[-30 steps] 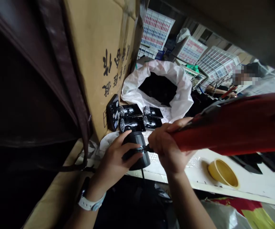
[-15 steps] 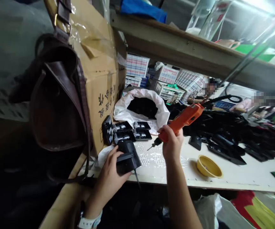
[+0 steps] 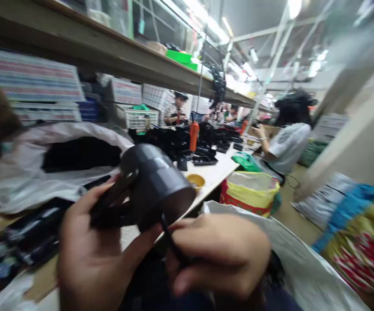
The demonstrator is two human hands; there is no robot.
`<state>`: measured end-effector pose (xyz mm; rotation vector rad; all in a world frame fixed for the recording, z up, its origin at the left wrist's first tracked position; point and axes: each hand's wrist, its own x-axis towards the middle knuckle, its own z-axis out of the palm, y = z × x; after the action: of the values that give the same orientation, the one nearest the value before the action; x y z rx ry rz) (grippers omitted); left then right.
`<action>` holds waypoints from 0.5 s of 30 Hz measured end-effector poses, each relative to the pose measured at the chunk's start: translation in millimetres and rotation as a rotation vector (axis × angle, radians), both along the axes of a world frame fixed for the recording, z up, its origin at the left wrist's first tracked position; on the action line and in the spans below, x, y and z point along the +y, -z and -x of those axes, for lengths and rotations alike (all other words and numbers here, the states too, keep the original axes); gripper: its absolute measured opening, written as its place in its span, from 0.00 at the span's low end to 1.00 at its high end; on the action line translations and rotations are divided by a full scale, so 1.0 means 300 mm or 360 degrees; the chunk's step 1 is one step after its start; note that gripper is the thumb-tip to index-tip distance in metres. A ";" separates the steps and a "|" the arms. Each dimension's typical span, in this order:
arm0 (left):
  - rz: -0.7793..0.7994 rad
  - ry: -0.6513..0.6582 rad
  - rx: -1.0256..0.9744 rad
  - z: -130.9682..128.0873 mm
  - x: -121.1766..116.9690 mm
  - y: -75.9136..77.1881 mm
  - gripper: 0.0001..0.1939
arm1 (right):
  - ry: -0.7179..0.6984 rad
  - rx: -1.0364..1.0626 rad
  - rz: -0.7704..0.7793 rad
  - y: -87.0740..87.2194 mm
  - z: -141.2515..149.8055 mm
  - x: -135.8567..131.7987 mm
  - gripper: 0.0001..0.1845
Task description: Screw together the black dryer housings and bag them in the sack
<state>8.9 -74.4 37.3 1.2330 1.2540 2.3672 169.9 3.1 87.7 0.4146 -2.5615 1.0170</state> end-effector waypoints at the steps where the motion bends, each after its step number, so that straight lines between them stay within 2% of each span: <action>1: 0.0018 0.0223 -0.0059 -0.051 0.049 -0.011 0.34 | 0.0143 -0.0054 -0.0012 -0.051 -0.061 0.004 0.09; 3: 0.0041 0.0712 -0.0076 -0.154 0.132 0.001 0.30 | 0.0515 -0.0180 0.0040 -0.148 -0.191 0.016 0.08; 5: 0.0172 0.1030 -0.0001 -0.242 0.185 0.052 0.30 | 0.0826 -0.0228 0.0184 -0.218 -0.313 0.036 0.09; 6: 0.0321 0.1111 0.0176 -0.276 0.198 0.088 0.30 | 0.0959 -0.0242 0.0254 -0.237 -0.368 0.050 0.11; 8: 0.0592 0.1247 0.0745 -0.319 0.201 0.175 0.28 | 0.1235 -0.0401 0.0426 -0.238 -0.464 0.084 0.15; 10: 0.0624 0.1473 0.1162 -0.338 0.184 0.276 0.31 | 0.1484 -0.0631 0.0656 -0.188 -0.542 0.117 0.19; 12: 0.0610 0.1568 0.1673 -0.342 0.158 0.381 0.37 | 0.1664 -0.0769 0.0864 -0.099 -0.602 0.141 0.22; 13: 0.0572 0.1466 0.1901 -0.340 0.145 0.431 0.34 | 0.1709 -0.0787 0.0920 -0.046 -0.623 0.148 0.23; 14: 0.0516 0.1213 0.2098 -0.337 0.131 0.475 0.27 | 0.1732 -0.0787 0.0961 0.009 -0.638 0.153 0.24; 15: 0.0513 0.1124 0.2155 -0.332 0.119 0.512 0.20 | 0.1740 -0.0785 0.0989 0.063 -0.646 0.156 0.25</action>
<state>108.5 -38.8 -116.2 2.6348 1.0000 0.6464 363.6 49.7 68.8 -1.3641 -2.0545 1.3890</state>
